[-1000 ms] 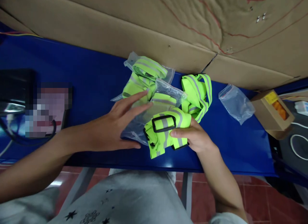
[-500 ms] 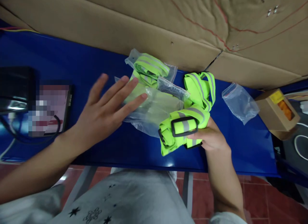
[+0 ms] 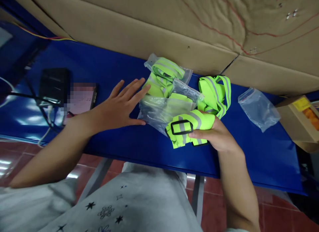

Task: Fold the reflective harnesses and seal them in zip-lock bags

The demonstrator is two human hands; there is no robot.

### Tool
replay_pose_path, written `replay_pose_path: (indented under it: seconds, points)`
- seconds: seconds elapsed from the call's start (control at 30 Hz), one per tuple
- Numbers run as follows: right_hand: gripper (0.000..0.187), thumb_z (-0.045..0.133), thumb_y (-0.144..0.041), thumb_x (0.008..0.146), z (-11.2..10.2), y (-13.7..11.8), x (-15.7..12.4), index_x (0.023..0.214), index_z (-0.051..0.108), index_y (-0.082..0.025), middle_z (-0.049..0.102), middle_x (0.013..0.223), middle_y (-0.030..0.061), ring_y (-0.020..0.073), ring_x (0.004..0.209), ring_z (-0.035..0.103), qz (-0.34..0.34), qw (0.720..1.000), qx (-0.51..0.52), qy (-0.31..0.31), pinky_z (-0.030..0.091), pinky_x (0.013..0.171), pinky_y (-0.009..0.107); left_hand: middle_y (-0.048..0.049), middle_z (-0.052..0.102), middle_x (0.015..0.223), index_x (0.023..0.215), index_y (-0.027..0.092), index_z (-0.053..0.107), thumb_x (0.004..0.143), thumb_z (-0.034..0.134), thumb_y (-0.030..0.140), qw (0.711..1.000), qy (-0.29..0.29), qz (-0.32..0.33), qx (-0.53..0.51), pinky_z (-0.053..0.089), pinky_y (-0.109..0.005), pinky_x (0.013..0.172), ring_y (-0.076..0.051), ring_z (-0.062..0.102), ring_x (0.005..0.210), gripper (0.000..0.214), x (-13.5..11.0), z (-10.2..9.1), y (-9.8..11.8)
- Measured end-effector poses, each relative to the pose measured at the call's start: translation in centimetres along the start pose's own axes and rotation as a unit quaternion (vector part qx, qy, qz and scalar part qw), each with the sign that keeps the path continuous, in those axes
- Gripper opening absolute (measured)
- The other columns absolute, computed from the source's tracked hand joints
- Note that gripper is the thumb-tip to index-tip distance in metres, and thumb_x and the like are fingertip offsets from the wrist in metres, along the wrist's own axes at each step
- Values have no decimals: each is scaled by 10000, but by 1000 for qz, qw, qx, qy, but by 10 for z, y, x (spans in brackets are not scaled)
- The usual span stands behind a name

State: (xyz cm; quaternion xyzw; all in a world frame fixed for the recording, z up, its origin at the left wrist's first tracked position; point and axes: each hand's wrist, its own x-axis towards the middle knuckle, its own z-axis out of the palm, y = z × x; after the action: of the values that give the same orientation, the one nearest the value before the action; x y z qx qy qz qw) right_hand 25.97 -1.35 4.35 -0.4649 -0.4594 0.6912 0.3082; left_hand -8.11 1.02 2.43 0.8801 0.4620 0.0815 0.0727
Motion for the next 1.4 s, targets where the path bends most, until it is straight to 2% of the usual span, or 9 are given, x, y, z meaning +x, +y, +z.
replay_pose_path:
  seconds: [0.17,0.33,0.47,0.6,0.73,0.8,0.87,1.03,1.4]
  points:
    - [495,937,-188,606,5,6,4,1072,785,-248,808,1032,10,185,888,772,3,997,45,-64,645,802,279,-224,72,1737,1680,202,54,774,735,741,992,44,118,-25,125,-659,1274,-431,108,1612,1254,-1,-10,26]
    - [534,941,-199,592,1,8,5,1098,769,-206,809,997,24,186,854,775,59,981,23,-186,637,754,260,-253,181,1712,1669,171,156,756,740,753,991,15,134,-3,76,-655,1275,-421,194,1597,1231,9,19,11]
    - [515,907,-183,663,2,8,5,1155,756,-210,802,1093,31,184,942,773,66,987,15,-145,628,839,274,-303,107,1707,1671,133,102,681,765,792,993,33,113,0,5,-753,1222,-492,128,1590,1362,-3,16,17]
    - [499,910,-196,665,10,7,5,1141,764,-229,804,1063,15,178,943,769,25,990,38,-135,624,845,266,-280,59,1722,1674,167,65,702,712,827,981,78,158,-75,102,-672,1269,-441,60,1615,1341,-10,4,55]
    - [556,937,-228,619,11,4,3,1146,760,-214,792,1121,43,221,990,765,23,987,26,-160,632,864,312,-228,295,1678,1657,202,179,837,708,690,984,71,130,-100,173,-627,1275,-392,261,1580,1091,2,19,75]
    - [584,942,-264,614,4,1,0,1166,755,-216,772,1205,64,259,1066,752,24,990,17,-135,632,896,348,-207,431,1607,1650,196,206,838,708,689,987,70,108,-99,191,-618,1272,-374,378,1523,1075,7,27,75]
    - [582,931,-303,634,-3,-3,-2,1182,746,-235,767,1223,55,271,1081,749,-2,998,28,-48,636,905,369,-213,484,1562,1637,181,232,809,700,743,986,97,99,-89,214,-619,1261,-380,441,1475,1105,8,31,72]
    - [498,804,-460,800,-5,-3,3,1256,685,-299,775,1061,8,209,801,744,-80,978,64,182,622,612,320,-217,506,1542,1604,201,296,860,666,710,981,175,76,-47,242,-634,1238,-381,510,1407,974,6,24,74]
    - [523,887,-315,739,24,13,15,1225,711,-231,780,1154,40,259,1005,761,9,989,85,123,655,873,410,-201,595,1411,1628,229,254,902,601,713,978,193,77,31,322,-634,1196,-363,585,1303,939,15,18,70]
